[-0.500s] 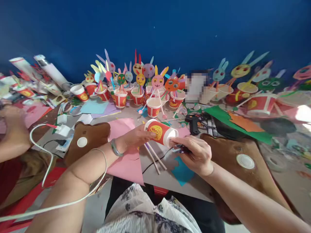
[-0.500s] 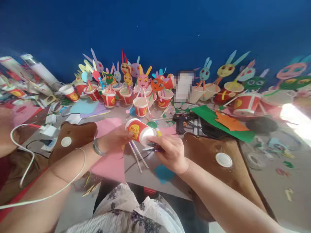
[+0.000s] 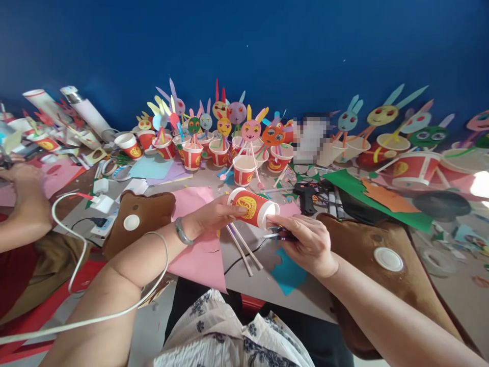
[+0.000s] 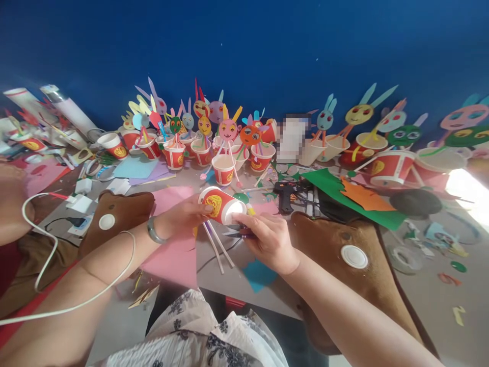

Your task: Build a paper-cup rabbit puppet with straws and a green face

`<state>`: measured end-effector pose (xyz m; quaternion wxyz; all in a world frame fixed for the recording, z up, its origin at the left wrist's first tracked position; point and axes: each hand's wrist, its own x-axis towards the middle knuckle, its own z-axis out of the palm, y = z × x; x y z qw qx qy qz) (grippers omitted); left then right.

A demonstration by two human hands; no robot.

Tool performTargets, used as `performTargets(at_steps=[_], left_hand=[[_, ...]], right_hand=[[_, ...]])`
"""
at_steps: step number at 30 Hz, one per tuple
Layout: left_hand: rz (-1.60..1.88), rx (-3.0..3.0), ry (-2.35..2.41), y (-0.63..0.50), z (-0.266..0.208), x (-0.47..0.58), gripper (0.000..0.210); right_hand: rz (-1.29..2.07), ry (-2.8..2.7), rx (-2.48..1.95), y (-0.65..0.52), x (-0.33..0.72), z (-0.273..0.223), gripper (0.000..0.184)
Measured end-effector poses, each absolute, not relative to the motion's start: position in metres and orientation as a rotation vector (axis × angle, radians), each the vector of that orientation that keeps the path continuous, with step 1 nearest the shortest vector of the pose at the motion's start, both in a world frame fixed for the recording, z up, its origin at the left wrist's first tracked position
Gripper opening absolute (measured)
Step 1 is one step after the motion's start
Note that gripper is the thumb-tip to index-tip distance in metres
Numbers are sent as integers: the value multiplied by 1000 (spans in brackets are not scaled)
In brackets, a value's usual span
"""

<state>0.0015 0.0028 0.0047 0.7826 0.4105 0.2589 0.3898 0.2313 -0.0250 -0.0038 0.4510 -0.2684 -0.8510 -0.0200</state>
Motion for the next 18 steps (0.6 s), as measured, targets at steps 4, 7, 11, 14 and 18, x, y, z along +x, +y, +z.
performTargets(at_steps=[4, 7, 11, 14, 18], left_hand=[[785, 917, 545, 6, -1, 1, 39], [802, 939, 536, 9, -4, 1, 39], [848, 975, 530, 10, -3, 0, 41], [848, 985, 536, 10, -1, 0, 41], [838, 960, 564, 8, -1, -1, 43]], right_hand=[[-42, -2119, -691, -22, 233, -3, 35], [-37, -2080, -692, -23, 231, -6, 35], [-6, -2009, -781, -28, 228, -13, 39], [50, -1994, -872, -29, 229, -14, 36], [95, -2049, -844, -26, 232, -7, 34]])
